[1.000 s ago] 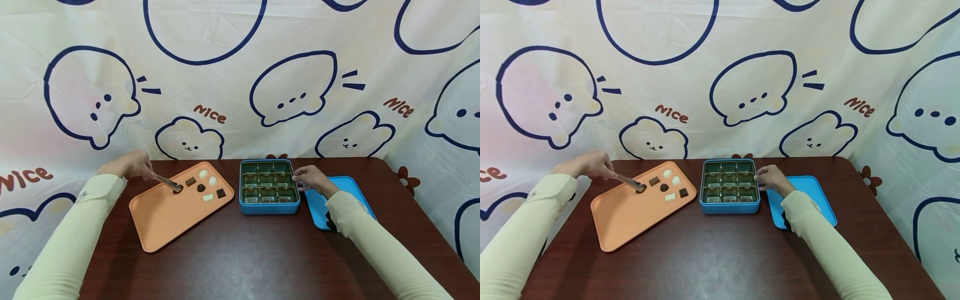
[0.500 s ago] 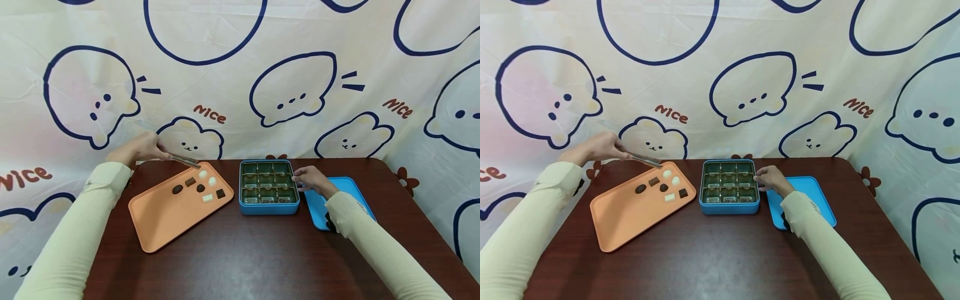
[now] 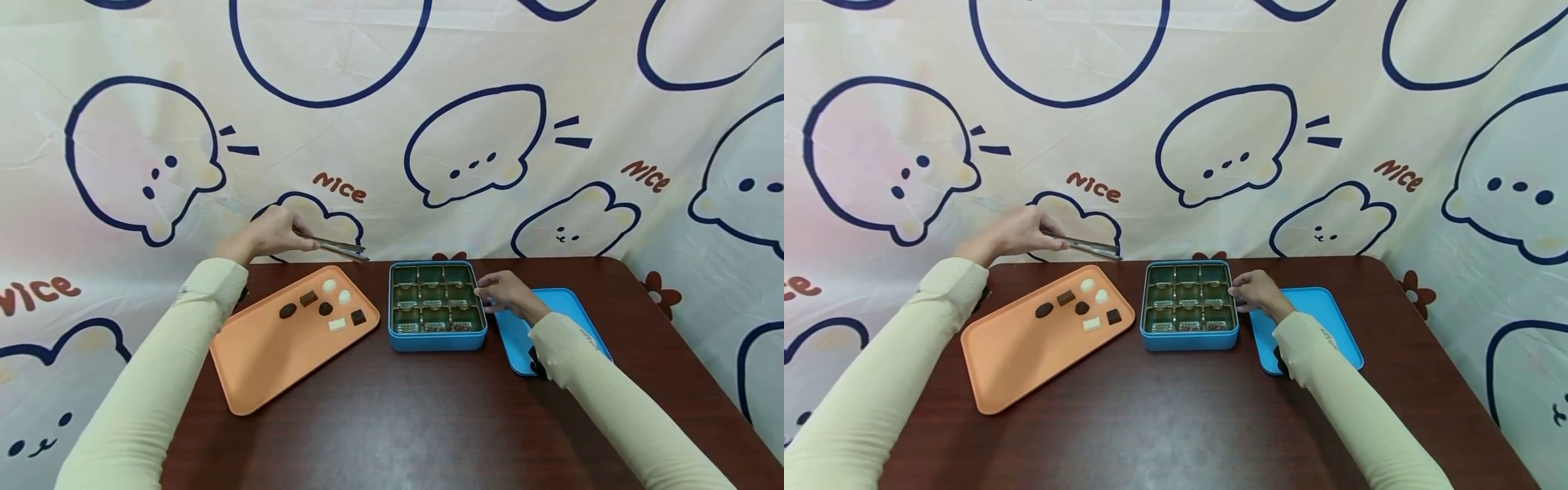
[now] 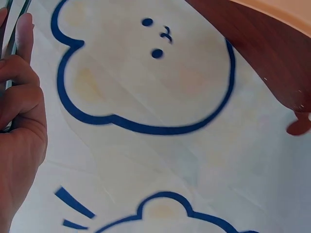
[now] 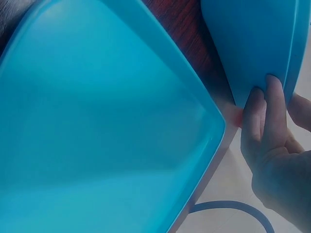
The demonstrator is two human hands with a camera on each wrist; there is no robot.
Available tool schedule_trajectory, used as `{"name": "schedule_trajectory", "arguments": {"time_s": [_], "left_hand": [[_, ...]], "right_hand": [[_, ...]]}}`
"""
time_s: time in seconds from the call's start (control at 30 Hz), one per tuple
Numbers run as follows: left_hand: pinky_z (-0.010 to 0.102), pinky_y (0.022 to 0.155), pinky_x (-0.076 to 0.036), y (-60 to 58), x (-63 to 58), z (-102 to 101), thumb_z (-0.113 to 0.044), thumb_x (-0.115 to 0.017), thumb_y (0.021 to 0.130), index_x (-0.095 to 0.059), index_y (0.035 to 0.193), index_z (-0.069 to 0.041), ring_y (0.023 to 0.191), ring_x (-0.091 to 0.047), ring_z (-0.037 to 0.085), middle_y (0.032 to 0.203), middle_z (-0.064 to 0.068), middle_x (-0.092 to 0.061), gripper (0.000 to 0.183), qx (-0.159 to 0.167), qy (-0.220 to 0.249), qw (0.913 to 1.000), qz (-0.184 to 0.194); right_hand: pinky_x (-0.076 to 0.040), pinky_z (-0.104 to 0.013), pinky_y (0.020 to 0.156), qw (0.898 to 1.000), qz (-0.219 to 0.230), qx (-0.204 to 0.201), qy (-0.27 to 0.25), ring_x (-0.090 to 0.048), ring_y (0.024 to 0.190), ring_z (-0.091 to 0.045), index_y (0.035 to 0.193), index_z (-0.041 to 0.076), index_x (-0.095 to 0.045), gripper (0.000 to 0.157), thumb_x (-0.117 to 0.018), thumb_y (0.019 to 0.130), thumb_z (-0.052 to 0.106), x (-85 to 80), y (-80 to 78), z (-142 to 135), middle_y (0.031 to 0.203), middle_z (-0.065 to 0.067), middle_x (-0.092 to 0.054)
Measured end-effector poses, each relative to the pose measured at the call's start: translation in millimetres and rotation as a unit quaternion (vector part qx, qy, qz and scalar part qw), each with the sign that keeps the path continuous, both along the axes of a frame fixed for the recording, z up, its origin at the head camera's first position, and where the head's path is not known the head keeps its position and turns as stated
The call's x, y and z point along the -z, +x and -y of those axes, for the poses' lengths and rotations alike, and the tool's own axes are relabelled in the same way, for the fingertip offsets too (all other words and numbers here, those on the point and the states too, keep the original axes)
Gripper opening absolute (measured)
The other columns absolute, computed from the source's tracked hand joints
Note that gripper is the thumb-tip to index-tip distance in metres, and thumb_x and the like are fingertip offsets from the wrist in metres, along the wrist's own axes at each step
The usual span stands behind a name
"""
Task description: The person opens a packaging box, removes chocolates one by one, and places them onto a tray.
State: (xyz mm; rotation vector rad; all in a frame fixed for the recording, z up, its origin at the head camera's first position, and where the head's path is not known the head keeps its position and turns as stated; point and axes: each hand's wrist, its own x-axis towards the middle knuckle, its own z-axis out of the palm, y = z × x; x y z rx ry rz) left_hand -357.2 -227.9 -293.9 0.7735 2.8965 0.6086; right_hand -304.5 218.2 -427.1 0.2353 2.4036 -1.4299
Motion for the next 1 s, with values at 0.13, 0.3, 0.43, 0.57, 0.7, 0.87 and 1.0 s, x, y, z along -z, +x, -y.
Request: {"name": "schedule_trajectory", "arguments": {"time_s": [0.13,0.3,0.43,0.57,0.7,0.87,1.0], "left_hand": [[0.029,0.059,-0.04,-0.3,0.7,-18.3,-0.017,-0.078,0.084,-0.08,0.084,-0.008,0.062,-0.052,0.015,0.076,0.005,-0.074,0.009,0.04,0.011,0.9991,-0.008],[0.027,0.057,-0.041,1.5,1.7,-40.6,-0.019,-0.077,0.086,-0.081,0.085,-0.011,0.058,-0.053,0.012,0.076,0.003,-0.074,0.009,0.069,0.012,0.9975,-0.002],[0.027,0.058,-0.042,3.9,1.2,-58.6,-0.021,-0.076,0.086,-0.08,0.082,-0.014,0.058,-0.054,0.012,0.075,0.003,-0.074,0.009,0.092,0.013,0.9956,0.006],[0.028,0.056,-0.041,5.7,3.0,-73.3,-0.021,-0.077,0.086,-0.08,0.084,-0.013,0.059,-0.055,0.013,0.075,0.002,-0.072,0.009,0.114,0.011,0.9934,0.003],[0.027,0.058,-0.043,8.4,6.6,-85.0,-0.022,-0.077,0.085,-0.081,0.088,-0.013,0.061,-0.058,0.013,0.077,-0.002,-0.072,0.01,0.122,0.002,0.9926,0.003],[0.028,0.057,-0.042,11.7,11.0,-98.6,-0.027,-0.076,0.086,-0.081,0.084,-0.016,0.058,-0.055,0.012,0.073,-0.004,-0.072,0.011,0.138,-0.019,0.9902,0.007],[0.028,0.056,-0.042,15.2,14.3,-108.8,-0.026,-0.076,0.087,-0.08,0.084,-0.016,0.057,-0.054,0.012,0.075,-0.002,-0.073,0.012,0.155,-0.02,0.9874,0.024]], "right_hand": [[-0.057,-0.04,0.083,1.0,0.003,0.001,0.001,-0.058,0.119,-0.039,0.138,-0.004,-0.051,0.042,-0.058,0.102,0.016,0.1,0.9,0.3,0.132,-0.026,-0.055],[-0.057,-0.04,0.083,1.0,0.003,-0.003,0.002,-0.058,0.119,-0.038,0.139,-0.004,-0.05,0.043,-0.057,0.102,0.016,-1.1,1.9,0.2,0.132,-0.026,-0.054],[-0.057,-0.041,0.084,1.0,0.005,0.002,0.002,-0.058,0.118,-0.038,0.139,-0.003,-0.05,0.042,-0.057,0.102,0.015,-2.6,2.0,0.1,0.132,-0.025,-0.055],[-0.057,-0.041,0.085,1.0,0.004,0.003,0.005,-0.059,0.117,-0.038,0.139,-0.003,-0.05,0.042,-0.057,0.102,0.015,-3.6,2.3,0.7,0.131,-0.026,-0.055],[-0.057,-0.041,0.085,1.0,0.007,-0.002,-0.002,-0.059,0.116,-0.036,0.139,-0.004,-0.05,0.043,-0.057,0.102,0.015,-3.0,1.5,1.5,0.131,-0.025,-0.055],[-0.057,-0.041,0.084,1.0,0.006,-0.005,-0.003,-0.06,0.113,-0.035,0.138,-0.004,-0.05,0.042,-0.057,0.102,0.015,-2.3,1.3,0.7,0.131,-0.025,-0.056],[-0.057,-0.04,0.083,1.0,0.004,-0.002,-0.001,-0.061,0.111,-0.035,0.138,-0.004,-0.051,0.041,-0.058,0.101,0.014,-2.4,1.1,1.3,0.129,-0.025,-0.056]]}}
